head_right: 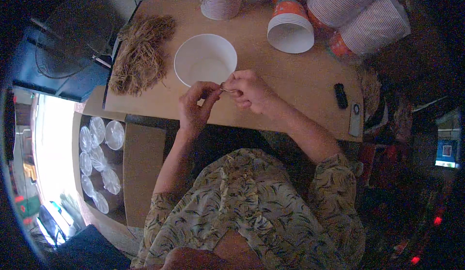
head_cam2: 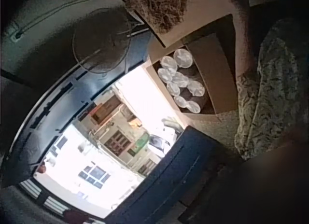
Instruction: Tying small pieces of twine into loops and placing them inside paper bowls at a workbench.
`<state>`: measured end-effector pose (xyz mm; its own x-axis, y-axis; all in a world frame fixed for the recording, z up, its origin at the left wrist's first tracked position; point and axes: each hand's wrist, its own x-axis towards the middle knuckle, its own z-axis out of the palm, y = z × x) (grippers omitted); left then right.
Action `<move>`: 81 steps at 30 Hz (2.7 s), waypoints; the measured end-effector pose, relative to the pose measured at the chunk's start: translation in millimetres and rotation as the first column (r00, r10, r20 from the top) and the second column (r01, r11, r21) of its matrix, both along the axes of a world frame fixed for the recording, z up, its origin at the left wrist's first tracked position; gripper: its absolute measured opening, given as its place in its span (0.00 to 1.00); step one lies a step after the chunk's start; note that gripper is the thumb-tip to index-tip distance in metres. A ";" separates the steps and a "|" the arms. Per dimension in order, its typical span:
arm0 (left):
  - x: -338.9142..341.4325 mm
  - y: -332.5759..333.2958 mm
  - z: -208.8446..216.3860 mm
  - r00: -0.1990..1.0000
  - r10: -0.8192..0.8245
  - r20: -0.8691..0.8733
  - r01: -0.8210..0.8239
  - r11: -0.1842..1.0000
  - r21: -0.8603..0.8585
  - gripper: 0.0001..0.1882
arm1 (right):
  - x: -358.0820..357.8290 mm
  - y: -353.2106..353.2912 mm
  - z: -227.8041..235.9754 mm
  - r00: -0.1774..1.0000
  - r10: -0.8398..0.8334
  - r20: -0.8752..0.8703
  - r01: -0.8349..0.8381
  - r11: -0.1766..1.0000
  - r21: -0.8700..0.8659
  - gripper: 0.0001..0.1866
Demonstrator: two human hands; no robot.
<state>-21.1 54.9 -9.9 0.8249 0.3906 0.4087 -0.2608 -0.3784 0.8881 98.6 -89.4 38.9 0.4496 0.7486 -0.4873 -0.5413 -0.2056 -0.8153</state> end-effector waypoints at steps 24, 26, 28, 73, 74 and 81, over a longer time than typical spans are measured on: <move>3.1 12.3 15.8 0.904 -0.310 -0.296 0.008 0.702 -0.712 0.11 | -24.6 -5.2 -1.5 0.361 -0.063 0.930 0.057 0.997 0.046 0.08; 3.6 9.4 18.8 0.907 -0.310 -0.286 0.011 0.696 -0.718 0.11 | -23.8 -6.4 -6.8 0.343 -0.071 0.937 0.069 0.996 0.050 0.07; 2.8 7.5 17.7 0.911 -0.306 -0.277 0.011 0.688 -0.725 0.10 | -22.2 -6.9 -10.6 0.337 -0.082 0.938 0.063 0.996 0.065 0.06; 2.6 3.5 6.1 0.908 -0.373 -0.192 0.189 0.773 -0.606 0.06 | 1.1 -11.8 -12.1 0.957 0.012 0.290 -0.032 0.997 0.065 0.10; 3.5 2.8 7.7 0.909 -0.375 -0.181 0.179 0.745 -0.642 0.06 | 1.3 -13.8 -13.4 0.957 0.010 0.290 -0.031 0.997 0.066 0.10; 3.2 1.7 8.9 0.918 -0.370 -0.144 0.174 0.702 -0.691 0.07 | 0.2 -19.2 -14.1 0.960 0.036 0.278 -0.056 0.996 0.064 0.10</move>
